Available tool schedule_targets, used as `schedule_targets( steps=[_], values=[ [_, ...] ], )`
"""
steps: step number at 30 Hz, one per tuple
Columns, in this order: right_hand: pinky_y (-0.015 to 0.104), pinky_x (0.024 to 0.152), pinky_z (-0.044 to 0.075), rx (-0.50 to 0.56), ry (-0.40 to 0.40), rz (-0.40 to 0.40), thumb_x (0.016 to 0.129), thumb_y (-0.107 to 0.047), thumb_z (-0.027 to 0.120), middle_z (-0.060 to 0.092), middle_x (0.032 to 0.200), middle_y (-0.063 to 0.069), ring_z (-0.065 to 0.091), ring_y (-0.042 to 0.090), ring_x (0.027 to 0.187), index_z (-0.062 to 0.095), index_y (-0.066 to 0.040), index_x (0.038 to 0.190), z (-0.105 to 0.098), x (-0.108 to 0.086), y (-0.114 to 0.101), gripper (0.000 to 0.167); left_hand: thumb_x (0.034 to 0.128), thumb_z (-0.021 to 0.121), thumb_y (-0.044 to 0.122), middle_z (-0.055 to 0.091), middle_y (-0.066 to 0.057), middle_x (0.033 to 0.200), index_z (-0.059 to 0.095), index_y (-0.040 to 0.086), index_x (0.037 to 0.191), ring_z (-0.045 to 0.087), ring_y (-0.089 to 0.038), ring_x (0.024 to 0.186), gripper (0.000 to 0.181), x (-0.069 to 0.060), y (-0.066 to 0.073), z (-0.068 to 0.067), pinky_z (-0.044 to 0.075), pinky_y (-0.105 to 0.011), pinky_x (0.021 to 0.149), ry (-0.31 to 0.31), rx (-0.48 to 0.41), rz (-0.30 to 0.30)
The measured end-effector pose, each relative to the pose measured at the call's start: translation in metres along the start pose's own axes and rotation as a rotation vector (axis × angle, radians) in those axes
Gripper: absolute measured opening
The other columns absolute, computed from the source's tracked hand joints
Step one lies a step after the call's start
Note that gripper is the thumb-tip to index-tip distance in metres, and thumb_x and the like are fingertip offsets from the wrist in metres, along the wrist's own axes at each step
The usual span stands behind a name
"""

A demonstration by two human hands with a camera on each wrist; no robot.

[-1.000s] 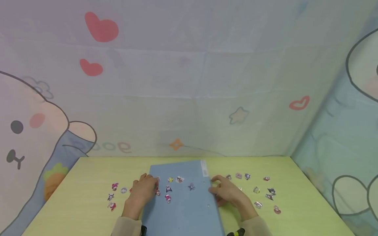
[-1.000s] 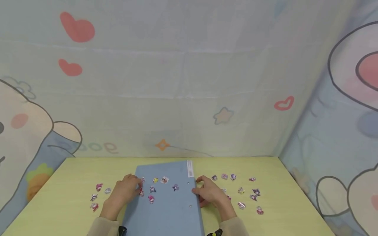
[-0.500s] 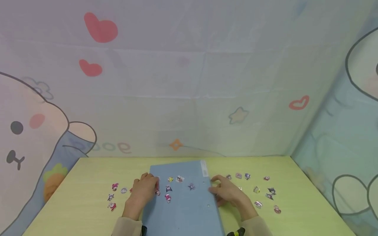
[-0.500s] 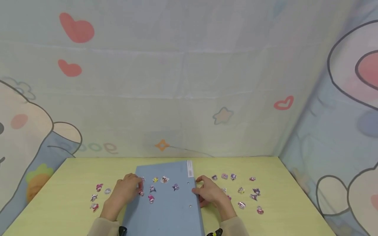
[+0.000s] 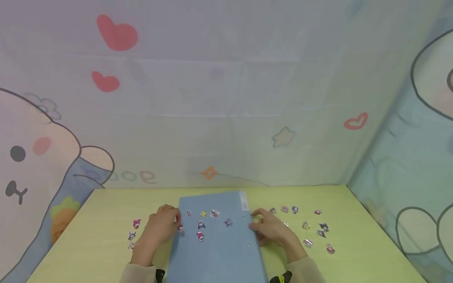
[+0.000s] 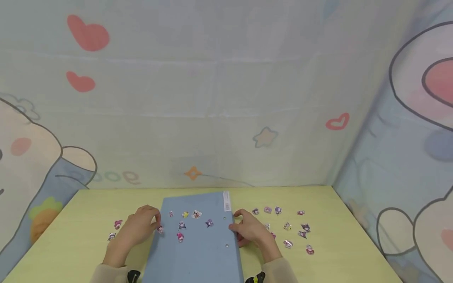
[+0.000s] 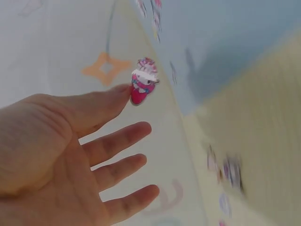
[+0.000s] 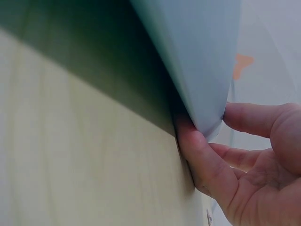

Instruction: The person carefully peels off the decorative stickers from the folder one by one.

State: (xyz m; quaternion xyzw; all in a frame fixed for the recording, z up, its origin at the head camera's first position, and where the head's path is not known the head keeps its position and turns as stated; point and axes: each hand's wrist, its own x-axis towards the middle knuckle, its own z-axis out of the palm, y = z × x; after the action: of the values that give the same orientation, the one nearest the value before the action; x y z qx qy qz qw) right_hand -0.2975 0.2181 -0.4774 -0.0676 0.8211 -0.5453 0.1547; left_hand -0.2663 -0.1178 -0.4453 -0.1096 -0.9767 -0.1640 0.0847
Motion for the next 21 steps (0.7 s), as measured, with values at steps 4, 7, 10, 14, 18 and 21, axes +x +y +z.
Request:
schedule_targets(
  steps=[4, 7, 10, 14, 18, 21],
  values=[
    [0.041, 0.057, 0.057, -0.003, -0.006, -0.006, 0.093, -0.007, 0.062, 0.060, 0.089, 0.018, 0.063, 0.027, 0.068, 0.040, 0.006, 0.137, 0.000, 0.002, 0.000, 0.051, 0.0848, 0.075, 0.012, 0.063, -0.012, 0.110, 0.057, 0.017, 0.078, 0.048, -0.044, 0.120, 0.020, -0.012, -0.027, -0.009, 0.044, -0.062, 0.078, -0.036, -0.001, -0.037],
    [0.042, 0.058, 0.057, -0.007, -0.011, -0.008, 0.093, -0.007, 0.062, 0.060, 0.090, 0.018, 0.063, 0.027, 0.068, 0.040, 0.006, 0.136, 0.001, 0.003, 0.000, 0.051, 0.0843, 0.076, 0.013, 0.063, -0.013, 0.109, 0.058, 0.017, 0.078, 0.049, -0.045, 0.117, 0.020, -0.023, -0.049, -0.013, 0.045, -0.063, 0.075, -0.062, 0.009, -0.073],
    [0.042, 0.059, 0.057, -0.007, -0.010, 0.000, 0.093, -0.007, 0.062, 0.060, 0.089, 0.018, 0.063, 0.027, 0.068, 0.039, 0.006, 0.137, 0.001, 0.003, -0.001, 0.051, 0.0843, 0.075, 0.011, 0.063, -0.010, 0.105, 0.058, 0.017, 0.077, 0.052, -0.043, 0.112, 0.019, -0.035, -0.069, -0.018, 0.046, -0.061, 0.071, -0.096, 0.014, -0.112],
    [0.043, 0.059, 0.057, 0.000, 0.000, 0.013, 0.093, -0.007, 0.063, 0.060, 0.090, 0.018, 0.062, 0.028, 0.069, 0.040, 0.005, 0.136, -0.001, 0.002, -0.001, 0.051, 0.0866, 0.072, 0.009, 0.062, -0.008, 0.101, 0.059, 0.016, 0.079, 0.054, -0.040, 0.104, 0.016, -0.044, -0.092, -0.030, 0.045, -0.057, 0.066, -0.144, 0.014, -0.167],
    [0.042, 0.059, 0.057, 0.007, 0.011, 0.017, 0.092, -0.007, 0.063, 0.059, 0.091, 0.018, 0.062, 0.028, 0.070, 0.041, 0.005, 0.136, -0.003, 0.001, -0.001, 0.050, 0.0890, 0.069, 0.011, 0.061, -0.009, 0.100, 0.059, 0.016, 0.082, 0.054, -0.036, 0.096, 0.013, -0.048, -0.110, -0.041, 0.044, -0.055, 0.063, -0.163, 0.005, -0.199],
    [0.041, 0.058, 0.057, 0.003, 0.007, 0.012, 0.092, -0.008, 0.063, 0.060, 0.090, 0.018, 0.062, 0.028, 0.069, 0.041, 0.005, 0.136, -0.003, 0.002, 0.000, 0.052, 0.0888, 0.069, 0.013, 0.060, -0.009, 0.097, 0.057, 0.016, 0.082, 0.053, -0.033, 0.091, 0.014, -0.053, -0.122, -0.046, 0.043, -0.055, 0.062, -0.165, 0.005, -0.219]
  ],
)
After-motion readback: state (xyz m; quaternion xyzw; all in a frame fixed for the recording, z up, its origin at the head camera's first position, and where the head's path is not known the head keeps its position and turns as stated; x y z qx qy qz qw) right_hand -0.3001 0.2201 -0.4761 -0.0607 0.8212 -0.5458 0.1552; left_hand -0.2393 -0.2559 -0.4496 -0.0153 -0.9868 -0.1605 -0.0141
